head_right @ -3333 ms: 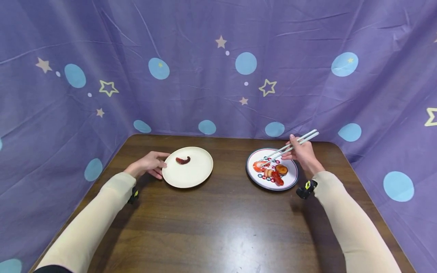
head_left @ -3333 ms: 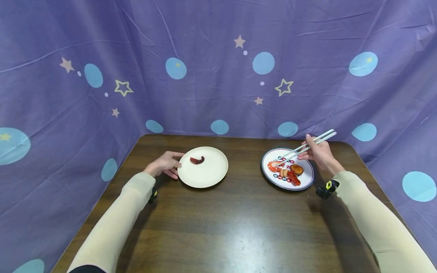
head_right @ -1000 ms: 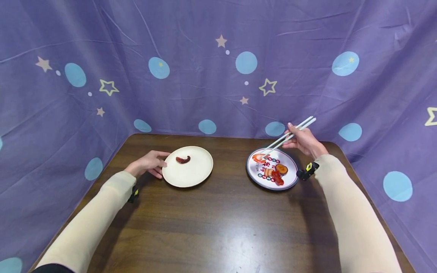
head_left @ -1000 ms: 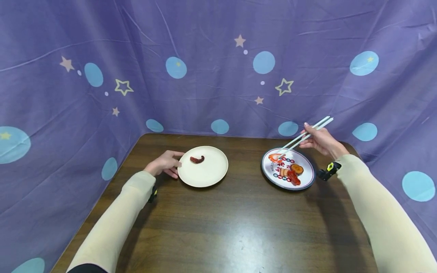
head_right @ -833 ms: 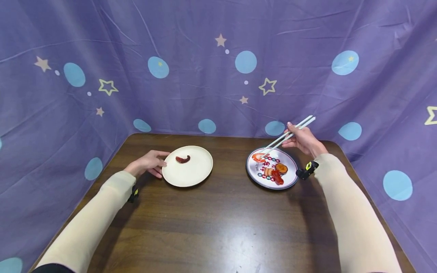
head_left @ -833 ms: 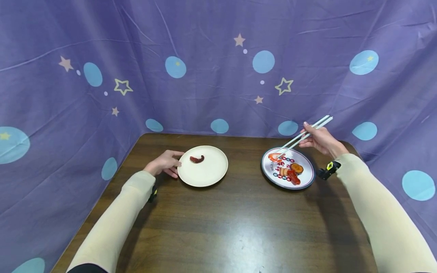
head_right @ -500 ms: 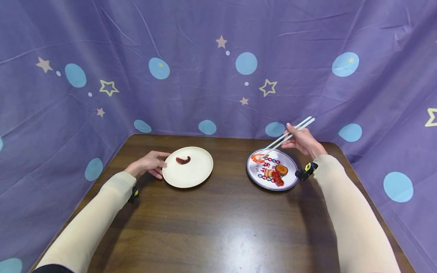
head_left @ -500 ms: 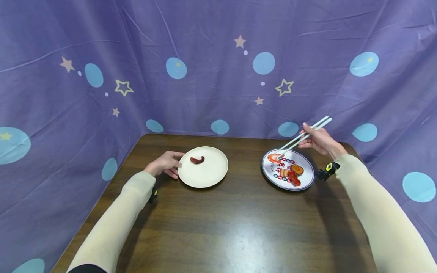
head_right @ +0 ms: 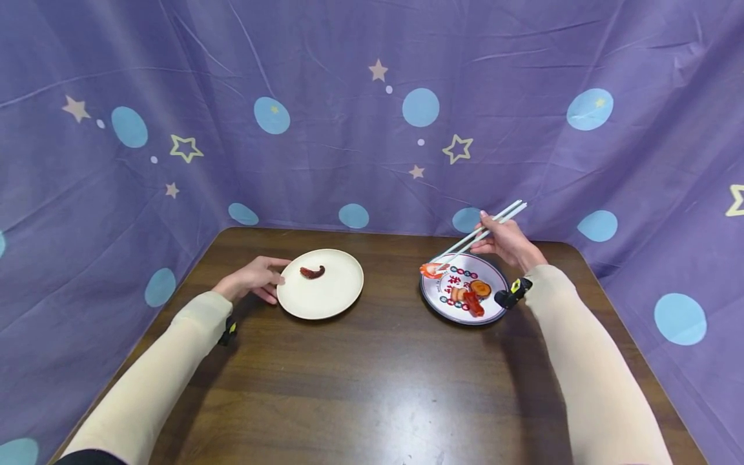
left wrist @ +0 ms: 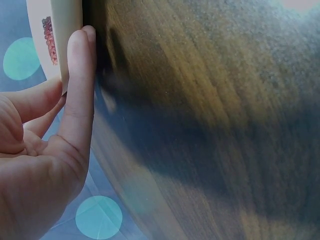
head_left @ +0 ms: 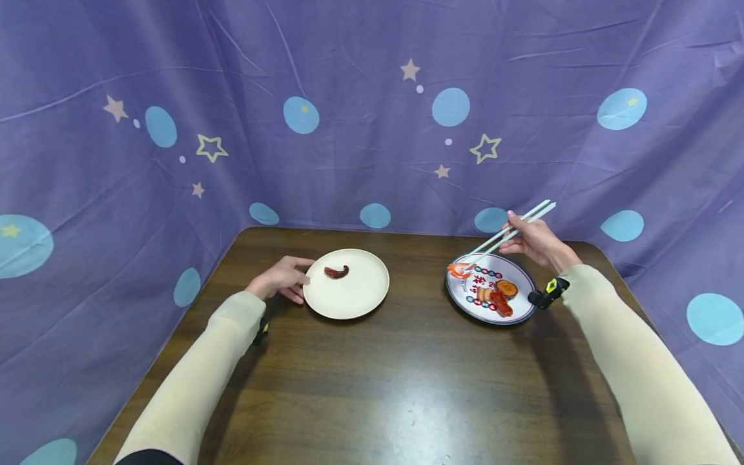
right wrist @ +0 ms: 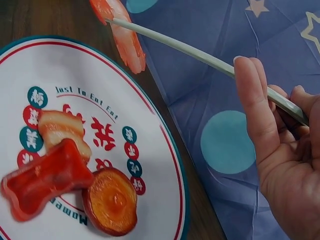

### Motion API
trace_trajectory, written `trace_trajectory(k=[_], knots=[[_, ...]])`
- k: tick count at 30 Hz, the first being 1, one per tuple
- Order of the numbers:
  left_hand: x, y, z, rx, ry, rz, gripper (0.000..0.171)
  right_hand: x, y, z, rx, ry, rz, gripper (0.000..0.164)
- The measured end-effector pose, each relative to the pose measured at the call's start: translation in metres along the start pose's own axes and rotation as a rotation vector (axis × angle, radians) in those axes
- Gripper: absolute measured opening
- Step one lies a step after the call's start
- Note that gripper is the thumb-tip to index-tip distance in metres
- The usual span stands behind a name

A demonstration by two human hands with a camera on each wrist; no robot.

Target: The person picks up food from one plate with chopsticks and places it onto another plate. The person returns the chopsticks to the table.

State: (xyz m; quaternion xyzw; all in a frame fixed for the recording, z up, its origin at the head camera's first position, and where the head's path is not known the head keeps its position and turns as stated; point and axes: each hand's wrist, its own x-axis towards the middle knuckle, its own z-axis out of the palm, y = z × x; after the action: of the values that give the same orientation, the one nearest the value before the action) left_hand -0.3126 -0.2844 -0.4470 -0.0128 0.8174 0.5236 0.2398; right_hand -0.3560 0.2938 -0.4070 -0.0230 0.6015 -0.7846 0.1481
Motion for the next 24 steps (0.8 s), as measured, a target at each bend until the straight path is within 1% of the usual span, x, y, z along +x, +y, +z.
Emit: trace_trajectory(k=[6,13,24], knots=[[-0.002,0.001,0.001,0.003,0.003,0.004,0.067,0.005,0.004,0.009,-0.004,-0.01,-0.01,0.041],[-0.003,0.001,0.001,0.006,0.008,0.009,0.067,0.008,0.005,0.017,0.008,0.004,-0.002,0.041],[-0.003,0.002,0.001,0.007,0.003,-0.001,0.067,0.01,0.003,0.024,0.016,0.005,-0.008,0.04]])
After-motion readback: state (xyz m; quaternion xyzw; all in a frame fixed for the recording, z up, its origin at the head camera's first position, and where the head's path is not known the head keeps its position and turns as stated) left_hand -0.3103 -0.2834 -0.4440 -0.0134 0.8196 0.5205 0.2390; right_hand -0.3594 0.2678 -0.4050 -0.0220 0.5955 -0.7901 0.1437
